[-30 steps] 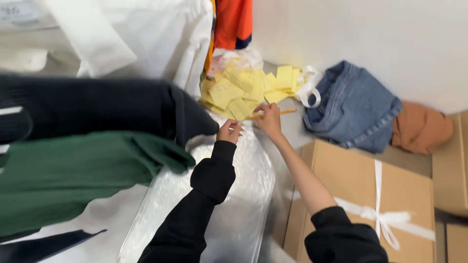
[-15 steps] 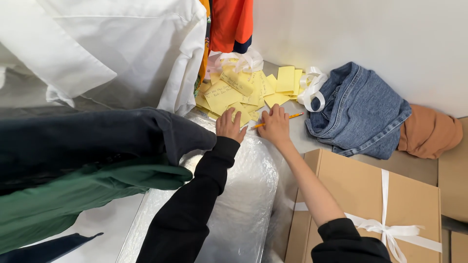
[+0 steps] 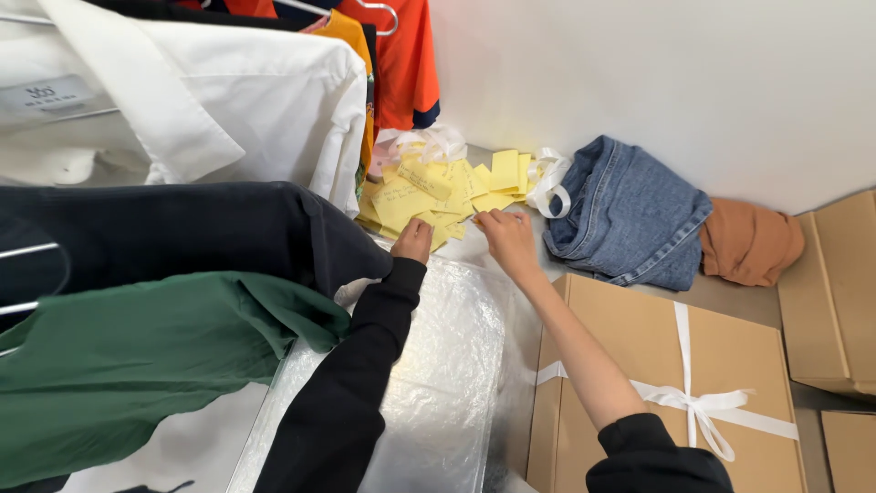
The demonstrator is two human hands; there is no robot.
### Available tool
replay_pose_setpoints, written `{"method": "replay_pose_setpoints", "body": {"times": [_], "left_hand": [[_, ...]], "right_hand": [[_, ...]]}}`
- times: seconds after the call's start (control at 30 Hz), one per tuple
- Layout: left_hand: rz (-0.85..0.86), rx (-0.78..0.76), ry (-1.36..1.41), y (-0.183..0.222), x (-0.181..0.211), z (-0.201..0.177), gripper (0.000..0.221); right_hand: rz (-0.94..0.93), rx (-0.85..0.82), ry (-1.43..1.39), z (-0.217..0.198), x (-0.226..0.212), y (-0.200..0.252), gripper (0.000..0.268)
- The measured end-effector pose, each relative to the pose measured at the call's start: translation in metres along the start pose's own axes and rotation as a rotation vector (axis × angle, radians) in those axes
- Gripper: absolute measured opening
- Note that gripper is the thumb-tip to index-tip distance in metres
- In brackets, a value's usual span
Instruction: The person ties a white ribbon around a cardboard box, forming a bow. They then pick up a yellow sticky note and a pencil, write on the note, and place it on the box.
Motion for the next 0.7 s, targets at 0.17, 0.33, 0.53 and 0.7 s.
{"method": "replay_pose_setpoints", "body": {"times": [0.17,0.33,0.53,0.7], "left_hand": [[-0.15,-0.39,0.12,-0.004,0.018,-0.034,0.04],[0.026,-0.505,-0.018,-0.001,0.029,-0.015,0.073],[0.147,-0.118,-0.19,-0.015,0.032,-0.018,0.031],[0.031,-0.053,-0.158,-0.001,0.012,-0.009,0.015]], "right_hand": [[-0.082,0.107,-0.023,-0.018,-0.027,0.01,0.013],[-0.112,0.123,-0.164,-0.028,-0.052,0.008,0.02],[-0.008,0.066,-0.303,-0.008,-0.037,0.005,0.035],[0.101,0.152,-0.552,0.008,-0.028,0.001,0.033]]}}
Point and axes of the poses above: each hand's wrist, its own y-axis away from the middle knuckle, its own z-axis out of the palm, x = y × z, the point moved 5 cm from there along -y, towards the middle knuckle, and after that the axes turned 13 degrees about -z, right-handed, at the moved point
